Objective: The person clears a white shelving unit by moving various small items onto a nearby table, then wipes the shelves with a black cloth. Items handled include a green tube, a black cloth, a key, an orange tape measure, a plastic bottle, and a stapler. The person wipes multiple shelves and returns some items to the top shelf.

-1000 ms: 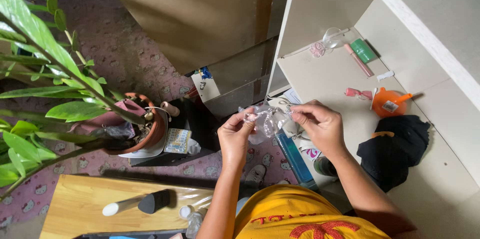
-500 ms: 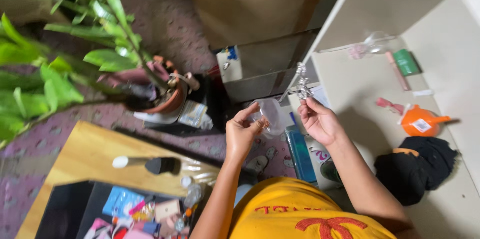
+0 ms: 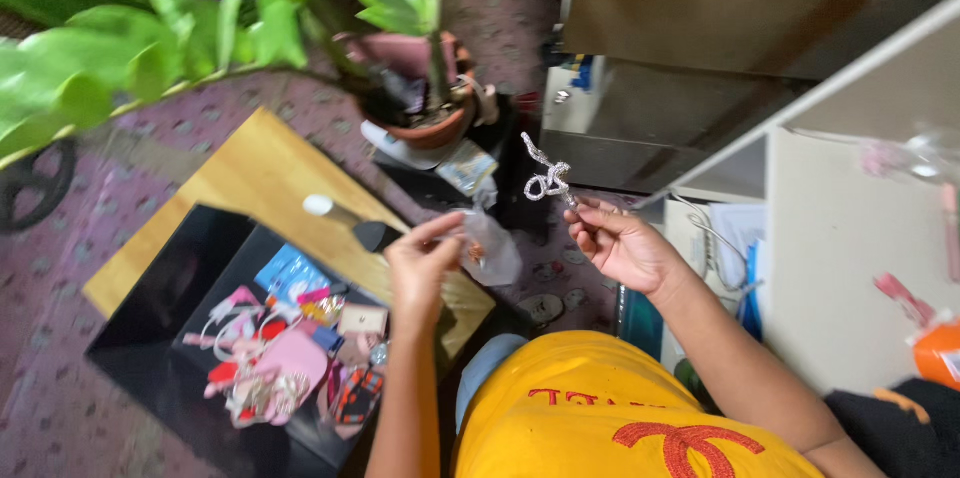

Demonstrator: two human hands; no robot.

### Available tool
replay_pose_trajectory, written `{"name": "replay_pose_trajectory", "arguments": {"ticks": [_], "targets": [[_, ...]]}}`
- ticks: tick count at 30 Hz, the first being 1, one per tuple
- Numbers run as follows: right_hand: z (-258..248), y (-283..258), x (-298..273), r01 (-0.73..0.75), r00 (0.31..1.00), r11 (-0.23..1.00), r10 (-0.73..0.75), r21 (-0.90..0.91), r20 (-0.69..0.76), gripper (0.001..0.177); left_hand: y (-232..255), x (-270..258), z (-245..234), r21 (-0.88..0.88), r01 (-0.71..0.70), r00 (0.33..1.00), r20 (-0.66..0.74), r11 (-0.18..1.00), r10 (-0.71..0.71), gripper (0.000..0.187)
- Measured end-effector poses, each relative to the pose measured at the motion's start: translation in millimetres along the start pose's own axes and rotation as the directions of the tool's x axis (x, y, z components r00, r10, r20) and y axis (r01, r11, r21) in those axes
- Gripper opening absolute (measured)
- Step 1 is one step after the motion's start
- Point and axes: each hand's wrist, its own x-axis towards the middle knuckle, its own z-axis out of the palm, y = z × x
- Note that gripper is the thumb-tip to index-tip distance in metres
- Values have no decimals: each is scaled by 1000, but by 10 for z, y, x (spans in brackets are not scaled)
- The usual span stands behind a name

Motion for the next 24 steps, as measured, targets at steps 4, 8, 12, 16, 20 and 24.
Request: {"name": "replay_pose_trajectory", "arguments": {"ticks": [4, 8, 12, 16, 20, 24], "targets": [[205, 40, 179, -45, 998, 997, 48, -65, 46, 24, 193, -150, -753, -6, -71, 961, -269, 997, 67, 32], [345, 111, 310, -93, 994, 991, 98, -99, 46, 23, 201, -294, -1360, 191, 31, 858, -508, 981, 72, 29], [410, 159, 381, -133, 989, 985, 138, -111, 44, 24, -163, -264, -1953, 406, 214, 800, -594, 888, 79, 31], [371, 191, 416, -132, 991, 982, 135, -132, 14, 25, -964, -239, -2484, 753, 219, 875, -433, 621, 217, 27], [287, 235, 431, -126, 992, 982, 126, -137, -11, 27, -1834, -287, -2698, 805, 408, 892, -452, 430, -1, 23], [179, 339, 447, -143, 990, 979, 139, -147, -38, 30, -2076, -276, -2528, 786, 559, 829, -533, 265, -167, 35]]}}
